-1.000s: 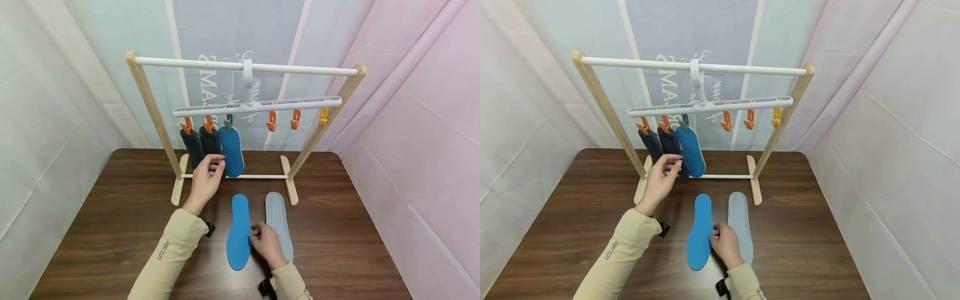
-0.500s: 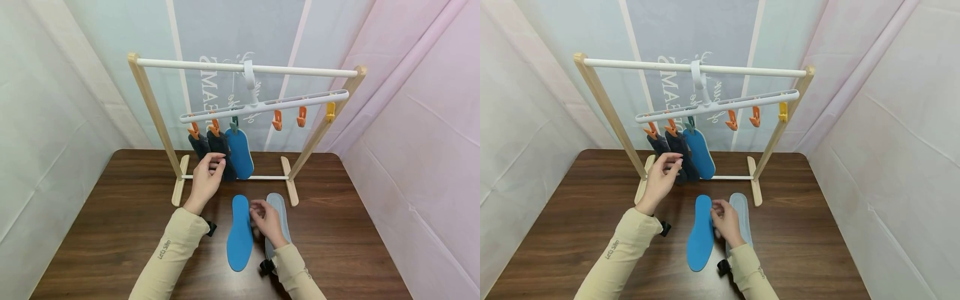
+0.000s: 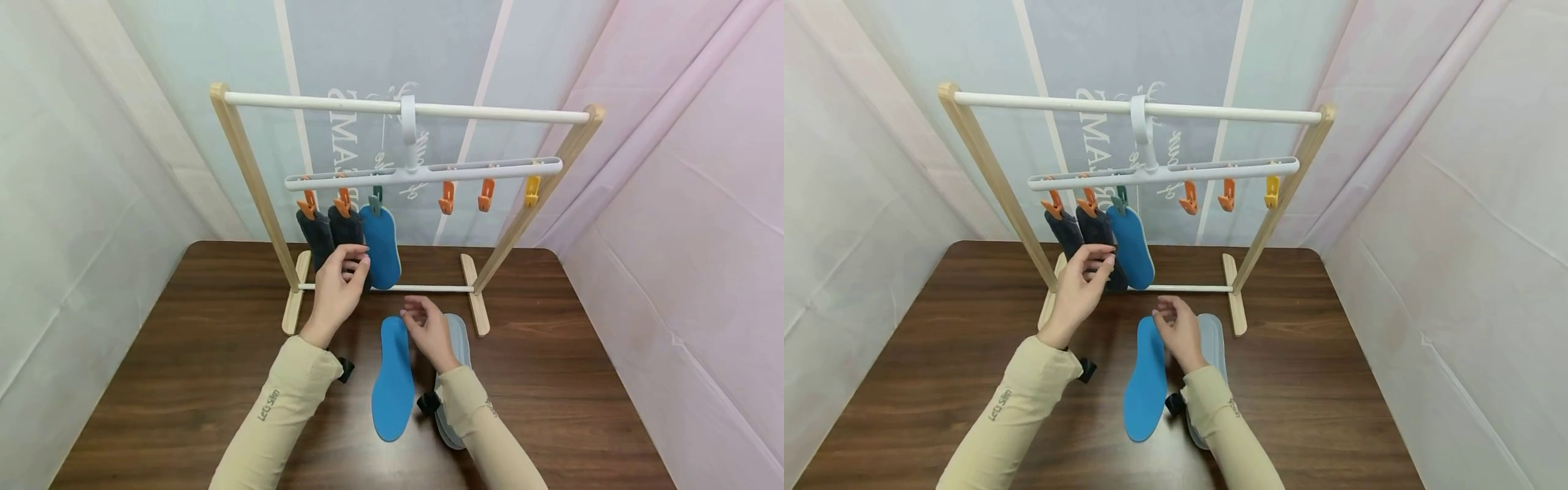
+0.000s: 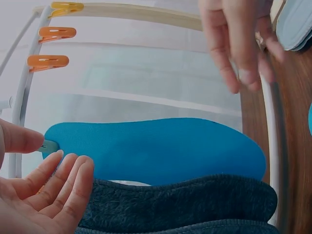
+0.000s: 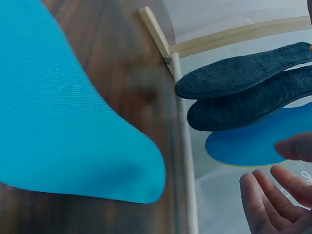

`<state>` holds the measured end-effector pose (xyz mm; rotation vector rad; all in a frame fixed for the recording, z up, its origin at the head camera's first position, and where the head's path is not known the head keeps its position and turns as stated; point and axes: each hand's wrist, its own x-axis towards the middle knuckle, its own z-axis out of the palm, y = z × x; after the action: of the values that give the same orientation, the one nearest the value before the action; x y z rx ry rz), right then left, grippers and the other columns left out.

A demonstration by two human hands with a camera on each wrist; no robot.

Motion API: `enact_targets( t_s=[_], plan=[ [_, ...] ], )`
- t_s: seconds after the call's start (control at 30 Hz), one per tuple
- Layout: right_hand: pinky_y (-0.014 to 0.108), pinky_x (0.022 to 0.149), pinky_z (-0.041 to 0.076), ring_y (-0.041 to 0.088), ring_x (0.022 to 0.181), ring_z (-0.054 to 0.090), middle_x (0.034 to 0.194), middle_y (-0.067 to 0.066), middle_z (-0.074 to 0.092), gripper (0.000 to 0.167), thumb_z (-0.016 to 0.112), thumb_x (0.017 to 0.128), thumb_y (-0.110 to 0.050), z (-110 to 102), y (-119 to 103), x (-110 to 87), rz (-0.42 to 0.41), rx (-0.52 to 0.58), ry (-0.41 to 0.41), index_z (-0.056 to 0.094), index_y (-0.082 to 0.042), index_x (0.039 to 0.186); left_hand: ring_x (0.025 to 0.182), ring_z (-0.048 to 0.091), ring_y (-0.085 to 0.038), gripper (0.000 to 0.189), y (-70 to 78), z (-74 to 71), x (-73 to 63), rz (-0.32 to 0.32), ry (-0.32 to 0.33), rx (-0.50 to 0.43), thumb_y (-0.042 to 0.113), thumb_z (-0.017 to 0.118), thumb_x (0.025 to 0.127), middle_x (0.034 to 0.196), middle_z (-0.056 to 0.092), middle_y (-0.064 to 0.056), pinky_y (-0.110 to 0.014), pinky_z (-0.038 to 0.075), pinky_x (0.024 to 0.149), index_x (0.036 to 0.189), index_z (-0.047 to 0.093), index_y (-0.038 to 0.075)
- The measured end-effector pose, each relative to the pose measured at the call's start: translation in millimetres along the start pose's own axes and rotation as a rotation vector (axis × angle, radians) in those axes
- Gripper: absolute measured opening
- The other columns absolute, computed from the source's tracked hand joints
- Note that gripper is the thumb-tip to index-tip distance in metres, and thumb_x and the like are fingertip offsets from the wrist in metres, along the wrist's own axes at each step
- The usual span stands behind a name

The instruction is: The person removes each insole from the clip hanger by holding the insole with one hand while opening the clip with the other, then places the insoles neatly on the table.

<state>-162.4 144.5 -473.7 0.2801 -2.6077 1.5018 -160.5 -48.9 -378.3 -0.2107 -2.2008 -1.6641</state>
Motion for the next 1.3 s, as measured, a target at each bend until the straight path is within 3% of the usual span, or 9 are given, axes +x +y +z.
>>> enact_targets(
  t_s=[0.1,0.27,0.33,0.43,0.5,0.6,0.73,1.0,1.3],
  plan=[
    [0.037,0.086,0.053,0.03,0.109,0.059,0.123,0.017,0.057,0.044,0.065,0.092,-0.014,0,-4,8.7,-0.022,-0.006,0.0,0.051,-0.004,0.132,0.096,0.059,-0.024,0.03,-3.3,-0.6,0.1,0.034,0.001,-0.021,0.023,0.055,0.099,0.114,0.06,-0.013,-0.033,0.05,0.08,0.123,0.058,0.004],
    [0.042,0.101,0.045,0.035,0.125,0.047,0.137,0.021,0.044,0.064,0.064,0.092,-0.014,1,-6,23.3,-0.063,0.0,0.015,0.031,-0.004,0.147,0.099,0.059,-0.017,0.037,-45.4,8.9,8.0,0.093,0.0,-0.097,0.04,0.054,0.097,0.118,0.06,-0.005,-0.03,0.05,0.083,0.126,0.057,0.017],
    [0.045,0.105,0.041,0.035,0.127,0.044,0.139,0.021,0.042,0.067,0.062,0.093,-0.014,2,-7,29.5,-0.078,0.015,0.029,0.027,-0.005,0.149,0.098,0.059,-0.013,0.036,-72.9,17.7,12.8,0.137,0.023,-0.107,0.039,0.055,0.097,0.118,0.059,-0.003,-0.025,0.049,0.081,0.127,0.056,0.019],
    [0.047,0.107,0.039,0.036,0.128,0.045,0.141,0.021,0.04,0.066,0.06,0.095,-0.014,4,-8,38.4,-0.096,0.03,0.038,0.024,-0.004,0.15,0.097,0.058,-0.014,0.033,-80.4,20.0,13.8,0.148,0.033,-0.084,0.036,0.057,0.097,0.117,0.059,-0.004,-0.024,0.049,0.08,0.125,0.057,0.019],
    [0.047,0.107,0.039,0.035,0.127,0.046,0.142,0.021,0.039,0.063,0.058,0.096,-0.015,5,-8,44.5,-0.1,0.037,0.041,0.026,-0.004,0.149,0.095,0.059,-0.015,0.032,-69.7,17.4,11.1,0.15,0.041,-0.074,0.035,0.056,0.097,0.114,0.06,-0.005,-0.026,0.05,0.078,0.123,0.059,0.018],
    [0.047,0.106,0.041,0.035,0.125,0.048,0.14,0.02,0.043,0.056,0.058,0.097,-0.014,8,-10,52.6,-0.098,0.041,0.054,0.033,-0.002,0.146,0.094,0.06,-0.019,0.034,-34.5,6.0,4.1,0.112,0.013,-0.071,0.041,0.053,0.097,0.112,0.061,-0.006,-0.033,0.051,0.079,0.122,0.059,0.019],
    [0.051,0.102,0.043,0.035,0.121,0.052,0.133,0.02,0.05,0.044,0.057,0.097,-0.014,13,-12,61.2,-0.088,0.054,0.073,0.044,-0.001,0.137,0.094,0.06,-0.015,0.033,-27.6,4.8,1.5,0.112,0.019,-0.084,0.04,0.054,0.097,0.112,0.061,-0.004,-0.029,0.051,0.078,0.122,0.059,0.018],
    [0.046,0.105,0.043,0.033,0.121,0.053,0.124,0.018,0.056,0.03,0.055,0.098,-0.016,20,-15,74.7,-0.087,0.105,0.078,0.052,-0.002,0.125,0.097,0.06,-0.021,0.03,2.0,-2.5,-1.2,0.007,-0.014,0.025,0.016,0.056,0.098,0.115,0.06,-0.012,-0.028,0.051,0.082,0.125,0.056,0.003],
    [0.048,0.091,0.052,0.034,0.11,0.06,0.118,0.019,0.059,0.027,0.053,0.1,-0.017,25,-19,75.5,-0.027,0.148,0.06,0.052,-0.004,0.123,0.094,0.062,-0.024,0.026,8.3,-7.8,0.8,0.03,0.018,0.01,0.013,0.058,0.096,0.111,0.062,-0.014,-0.032,0.053,0.079,0.12,0.059,0.002]
  ],
)
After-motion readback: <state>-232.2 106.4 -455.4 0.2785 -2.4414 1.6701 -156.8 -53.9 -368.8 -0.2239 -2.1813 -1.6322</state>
